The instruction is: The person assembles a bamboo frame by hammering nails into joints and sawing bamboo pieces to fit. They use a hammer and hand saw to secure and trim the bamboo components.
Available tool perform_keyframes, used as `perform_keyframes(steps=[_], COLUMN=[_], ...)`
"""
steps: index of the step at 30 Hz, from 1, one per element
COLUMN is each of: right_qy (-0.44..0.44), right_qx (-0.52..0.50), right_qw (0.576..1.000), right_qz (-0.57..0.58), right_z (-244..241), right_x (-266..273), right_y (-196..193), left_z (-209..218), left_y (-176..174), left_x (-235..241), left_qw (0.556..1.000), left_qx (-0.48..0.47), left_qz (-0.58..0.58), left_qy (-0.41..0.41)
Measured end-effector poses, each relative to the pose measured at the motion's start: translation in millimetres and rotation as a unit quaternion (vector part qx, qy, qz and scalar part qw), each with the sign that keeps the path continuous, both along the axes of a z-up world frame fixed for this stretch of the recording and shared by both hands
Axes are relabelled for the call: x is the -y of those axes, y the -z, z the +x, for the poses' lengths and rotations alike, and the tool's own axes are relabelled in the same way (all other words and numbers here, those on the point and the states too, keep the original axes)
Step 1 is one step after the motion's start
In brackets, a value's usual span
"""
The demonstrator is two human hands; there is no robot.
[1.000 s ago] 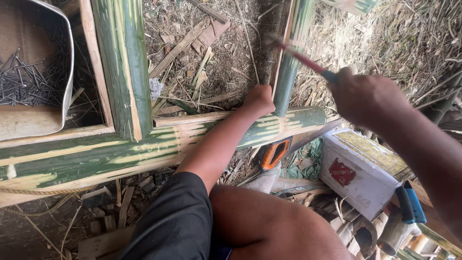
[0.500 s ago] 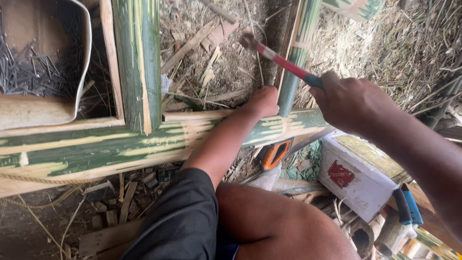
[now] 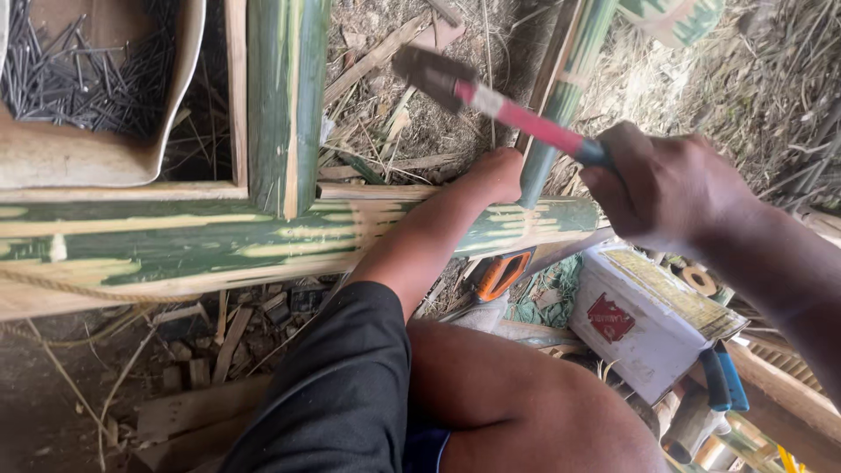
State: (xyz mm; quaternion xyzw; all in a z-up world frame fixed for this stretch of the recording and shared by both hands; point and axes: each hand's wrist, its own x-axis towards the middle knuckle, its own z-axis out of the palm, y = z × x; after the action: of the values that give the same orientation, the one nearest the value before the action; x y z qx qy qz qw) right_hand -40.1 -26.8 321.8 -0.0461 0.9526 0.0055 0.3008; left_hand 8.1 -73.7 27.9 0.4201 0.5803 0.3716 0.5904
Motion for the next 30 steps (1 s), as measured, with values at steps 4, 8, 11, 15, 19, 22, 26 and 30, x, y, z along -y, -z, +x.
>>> perform_keyframes(steps=[4,8,11,15,19,22,26,30], right_qy=[-0.059,0.086,0.088,0.093,-0.030,0.101,0.177,-0.124], right_qx=[0.108,0.233,0.101,0.238,0.169,0.042,0.220,0.159], right_qw=[0.984,0.939,0.988,0.948,0.966,0.993,0.945,0.959], right_qz=[0.127,0.239,0.084,0.191,0.193,0.042,0.167,0.197], right_z=[-1.5,0.5,-1.2,-7.7,-15.0,3.4,27.4,37.7], right_x=[-4.2,-5.6,-1.2,-0.7,-7.6,-7.5,-25.6,-37.2], right_y=[3.3,3.6,8.2,5.7,10.7,10.8,19.6,14.6], left_z=[7.3,5.4,2.2,5.6,3.9,10.4,10.6,8.1], left_y=[-1.0,-3.6,1.5,-0.1,1.7,6.2,9.3,6.3], left_x=[-4.3,-12.1,-7.3,-10.9,-16.2,-12.5,-12.9,-22.1], left_qw=[1.000,1.000,1.000,1.000,1.000,1.000,1.000,0.999], left_qx=[0.005,0.011,0.011,0.009,-0.010,-0.010,-0.016,-0.021], left_qz=[0.002,0.003,-0.001,-0.007,0.007,0.012,0.014,0.033], left_qy=[0.004,0.016,0.003,0.016,0.006,0.005,0.007,0.010])
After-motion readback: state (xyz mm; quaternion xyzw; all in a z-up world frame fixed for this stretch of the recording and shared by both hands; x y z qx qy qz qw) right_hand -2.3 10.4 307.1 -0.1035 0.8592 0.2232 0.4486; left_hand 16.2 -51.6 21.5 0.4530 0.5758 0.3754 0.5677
